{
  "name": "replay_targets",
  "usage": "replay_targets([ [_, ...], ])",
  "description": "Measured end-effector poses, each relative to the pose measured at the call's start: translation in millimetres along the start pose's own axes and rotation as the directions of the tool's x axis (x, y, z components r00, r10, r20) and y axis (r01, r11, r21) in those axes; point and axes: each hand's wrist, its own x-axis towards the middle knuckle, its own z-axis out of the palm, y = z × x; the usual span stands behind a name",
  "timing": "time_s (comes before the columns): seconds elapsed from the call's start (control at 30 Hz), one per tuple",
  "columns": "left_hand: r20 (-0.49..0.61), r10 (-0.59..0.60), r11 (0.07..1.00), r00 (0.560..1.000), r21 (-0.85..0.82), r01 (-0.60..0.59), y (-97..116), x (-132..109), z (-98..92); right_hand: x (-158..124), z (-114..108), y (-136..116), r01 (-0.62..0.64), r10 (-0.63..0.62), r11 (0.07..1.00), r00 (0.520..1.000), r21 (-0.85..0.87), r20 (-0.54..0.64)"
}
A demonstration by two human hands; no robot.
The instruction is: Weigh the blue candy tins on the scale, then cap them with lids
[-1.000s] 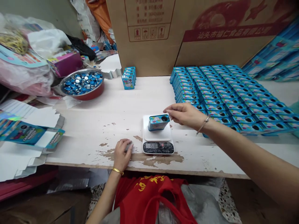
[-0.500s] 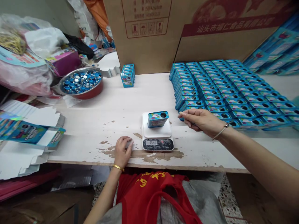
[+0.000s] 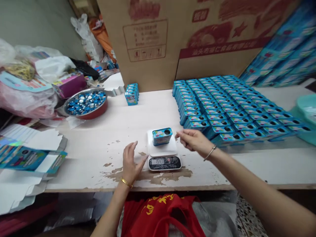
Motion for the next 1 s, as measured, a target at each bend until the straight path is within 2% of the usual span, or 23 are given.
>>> replay_targets([
  [0.07,0.053,0.154,0.986,0.987,0.055,-0.157,14.7,36.3,4.5,-2.3,0.2,24.7,-0.036,0.040,0.997,0.998,0.070,-0.048],
  [0.13,0.190,0.265,0.955,0.946,0.084,-0.284,31.4,71.8,11.8,-6.2,-2.5,50.4,-0.044,0.053,0.994,0.994,0.095,-0.095],
  [0.23,0.360,0.315,0.925,0.878,0.091,-0.369,60.9,107.2,26.6,-15.5,-10.3,82.9,-0.031,0.054,0.991,0.982,0.130,-0.179],
  [0.33,0.374,0.383,0.909,0.844,0.012,-0.417,95.7,118.0,47.8,-23.8,-18.5,105.3,-0.001,0.041,0.988,0.966,0.156,-0.255],
  [0.43,0.369,0.465,0.877,0.805,-0.072,-0.474,125.5,119.3,81.0,-26.5,-24.6,119.3,0.024,0.026,0.985,0.957,0.170,-0.290],
  [0.57,0.407,0.499,0.837,0.766,0.004,-0.547,139.2,121.8,131.3,-26.0,-30.3,126.5,0.056,-0.002,0.984,0.951,0.167,-0.310],
  [0.67,0.368,0.501,0.822,0.783,0.080,-0.564,132.4,122.4,151.4,-30.3,-30.2,126.8,0.074,-0.018,0.982,0.952,0.171,-0.305],
  [0.77,0.261,0.547,0.814,0.795,0.057,-0.578,110.9,135.2,151.5,-40.6,-26.0,131.1,0.105,-0.058,0.986,0.945,0.129,-0.322],
  [0.8,0.220,0.532,0.829,0.818,0.060,-0.555,98.5,146.2,148.5,-44.2,-25.1,135.1,0.123,-0.092,0.990,0.934,0.069,-0.345],
  [0.87,0.125,0.403,0.896,0.906,0.145,-0.419,64.1,179.8,138.4,-49.1,-25.9,147.4,0.162,-0.167,0.986,0.904,-0.046,-0.394],
  [0.93,0.006,0.181,0.937,0.983,0.304,-0.175,19.5,223.2,122.0,-49.6,-29.5,163.1,0.183,-0.216,0.976,0.883,-0.120,-0.417],
  [1.0,-0.074,-0.025,0.883,0.997,0.466,0.057,-27.2,265.1,101.3,-47.2,-32.4,177.7,0.193,-0.232,0.972,0.892,-0.138,-0.389],
])
